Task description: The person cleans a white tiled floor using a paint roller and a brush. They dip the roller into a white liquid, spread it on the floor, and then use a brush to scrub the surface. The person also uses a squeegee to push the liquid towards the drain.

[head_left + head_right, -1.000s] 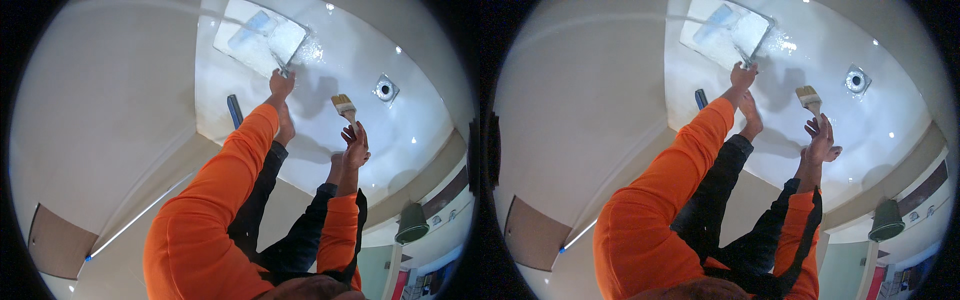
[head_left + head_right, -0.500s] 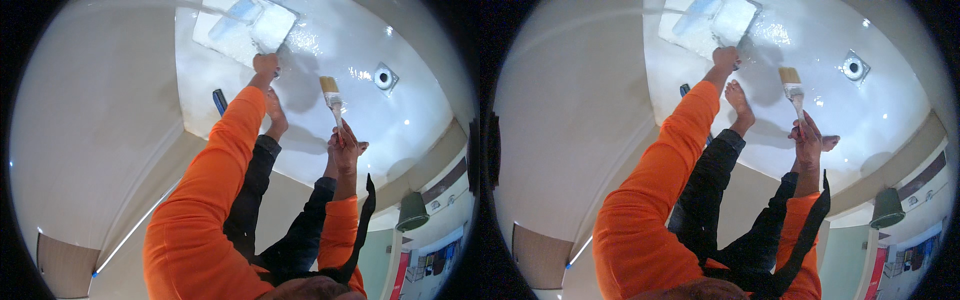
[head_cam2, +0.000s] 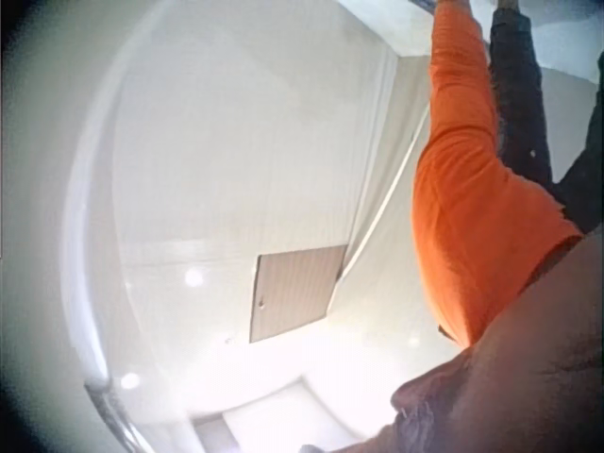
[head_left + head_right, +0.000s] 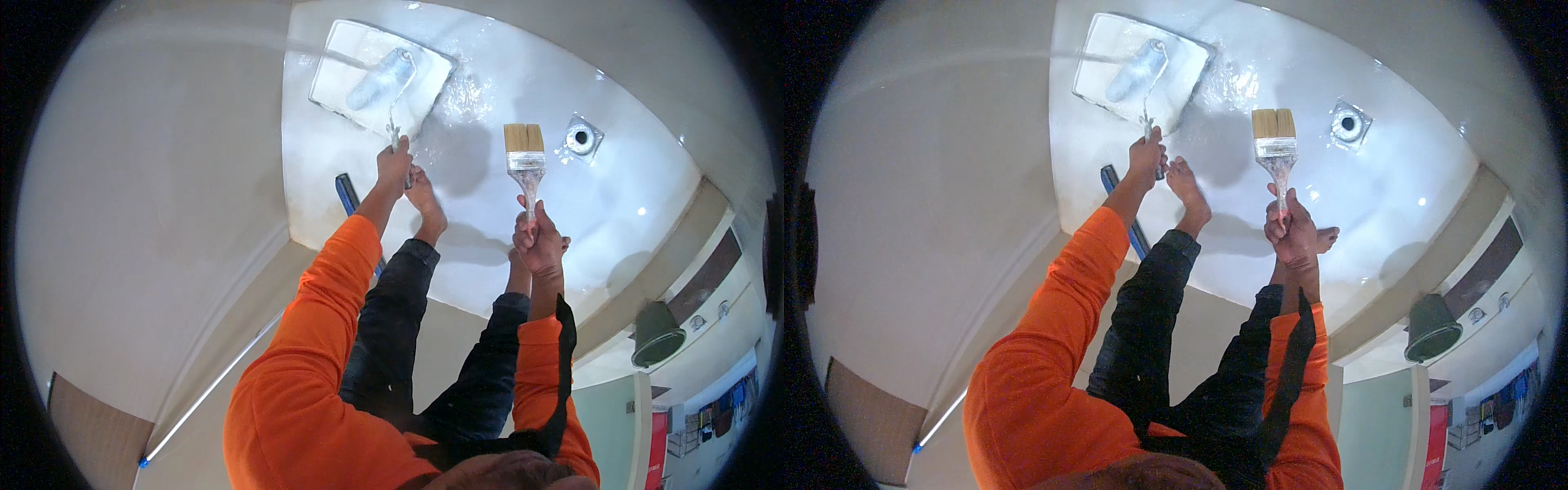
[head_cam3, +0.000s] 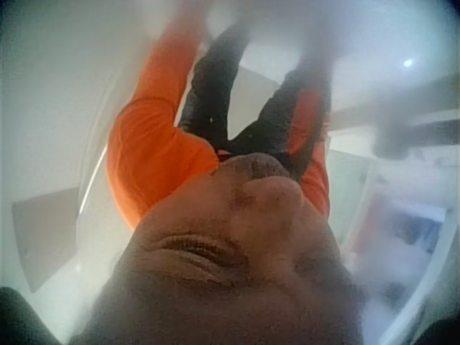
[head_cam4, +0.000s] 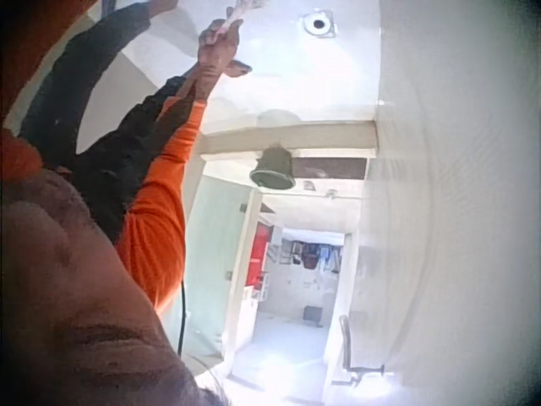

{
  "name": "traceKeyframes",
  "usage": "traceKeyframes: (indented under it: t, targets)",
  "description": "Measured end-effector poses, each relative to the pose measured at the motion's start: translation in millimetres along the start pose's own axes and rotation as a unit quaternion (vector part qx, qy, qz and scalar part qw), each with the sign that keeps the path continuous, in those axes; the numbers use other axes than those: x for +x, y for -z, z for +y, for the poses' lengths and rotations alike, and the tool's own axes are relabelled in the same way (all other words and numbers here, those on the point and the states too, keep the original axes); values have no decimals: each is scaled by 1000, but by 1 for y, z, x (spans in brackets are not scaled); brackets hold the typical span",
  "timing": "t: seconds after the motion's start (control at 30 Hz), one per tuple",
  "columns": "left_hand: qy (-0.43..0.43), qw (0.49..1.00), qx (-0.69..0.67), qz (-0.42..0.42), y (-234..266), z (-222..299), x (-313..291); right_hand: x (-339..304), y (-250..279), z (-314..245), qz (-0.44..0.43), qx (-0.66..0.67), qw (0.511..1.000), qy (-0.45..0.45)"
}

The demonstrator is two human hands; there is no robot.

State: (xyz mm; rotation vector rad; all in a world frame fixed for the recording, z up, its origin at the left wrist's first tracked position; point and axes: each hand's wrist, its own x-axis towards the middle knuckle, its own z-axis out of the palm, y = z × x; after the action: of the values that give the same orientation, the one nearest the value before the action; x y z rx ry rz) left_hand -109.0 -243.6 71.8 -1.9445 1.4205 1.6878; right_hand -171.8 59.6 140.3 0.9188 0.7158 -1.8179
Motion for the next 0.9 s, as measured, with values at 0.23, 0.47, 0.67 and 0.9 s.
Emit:
traceKeyframes:
  t: [0.23,0.47,0.67,0.9]
  targets:
    - [-7,999,-35,-34,15,0,-32,-15,-26,-13,-19,-75,997,12]
    - [51,995,-40,-77,30,23,-57,2,-54,8,80,-416,898,120]
    - [90,991,-4,-100,38,13,-70,12,60,31,348,-485,777,199]
    - [71,989,-76,-106,61,19,-59,-89,132,-13,390,-384,789,279]
